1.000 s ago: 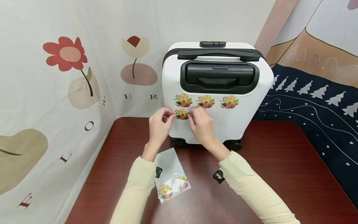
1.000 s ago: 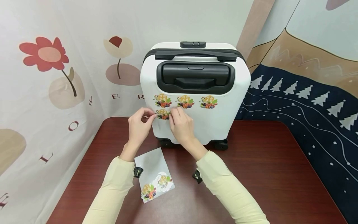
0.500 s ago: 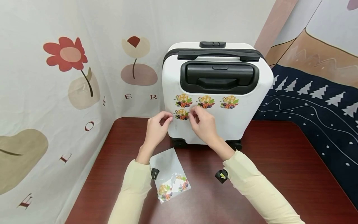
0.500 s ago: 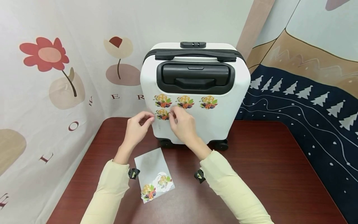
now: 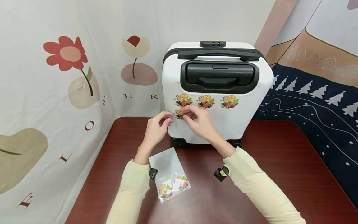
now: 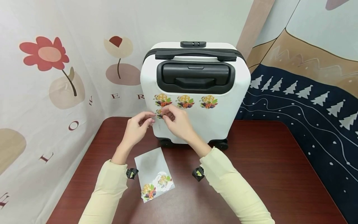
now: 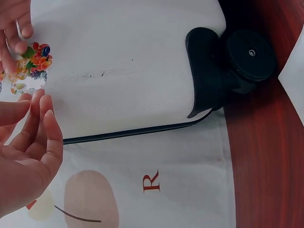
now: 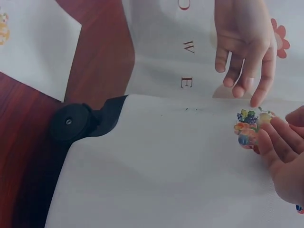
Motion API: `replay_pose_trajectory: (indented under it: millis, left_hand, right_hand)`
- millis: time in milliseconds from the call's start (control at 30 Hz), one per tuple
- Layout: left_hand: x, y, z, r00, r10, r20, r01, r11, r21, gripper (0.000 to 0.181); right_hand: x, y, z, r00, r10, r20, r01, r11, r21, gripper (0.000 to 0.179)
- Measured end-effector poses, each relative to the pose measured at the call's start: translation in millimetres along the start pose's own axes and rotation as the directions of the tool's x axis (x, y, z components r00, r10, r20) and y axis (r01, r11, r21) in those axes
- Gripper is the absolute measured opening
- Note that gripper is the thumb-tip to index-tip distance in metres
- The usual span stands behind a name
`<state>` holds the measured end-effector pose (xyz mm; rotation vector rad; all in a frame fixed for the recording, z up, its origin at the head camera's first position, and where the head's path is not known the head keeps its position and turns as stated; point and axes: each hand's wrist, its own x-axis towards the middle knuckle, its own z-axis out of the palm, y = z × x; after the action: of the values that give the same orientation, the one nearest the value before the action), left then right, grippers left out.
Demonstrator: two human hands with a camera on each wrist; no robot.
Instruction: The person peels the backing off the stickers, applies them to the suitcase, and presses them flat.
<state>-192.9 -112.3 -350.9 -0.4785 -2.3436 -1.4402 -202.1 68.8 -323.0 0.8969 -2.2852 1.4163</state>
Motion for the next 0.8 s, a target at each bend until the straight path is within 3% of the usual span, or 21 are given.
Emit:
replay_pose_trajectory:
  millis: [333,500,800]
  left_hand:
    - [0.4,-2.2,1.5,1.0,-0.001,0.0,0.001,1.0,-0.009,0.017]
    - [0.2,-2.1,1.5,1.0,-0.002,0.004,0.002,1.0,-0.004,0.016]
    - [-0.7,-2.5,2.6,1.0,-0.002,0.011,0.002,1.0,0.018,0.016]
  right_hand:
    - [5.4,-2,1,0.987,0.073,0.145,-0.088,0.992,0.095,0.023]
    - [0.4,5,3,0.967,0.155,0.201,-0.171,0.983,0.066,0.022]
    - [-9.2,13,4,0.941,0.237,0.24,-0.253,0.967,0.039,0.019]
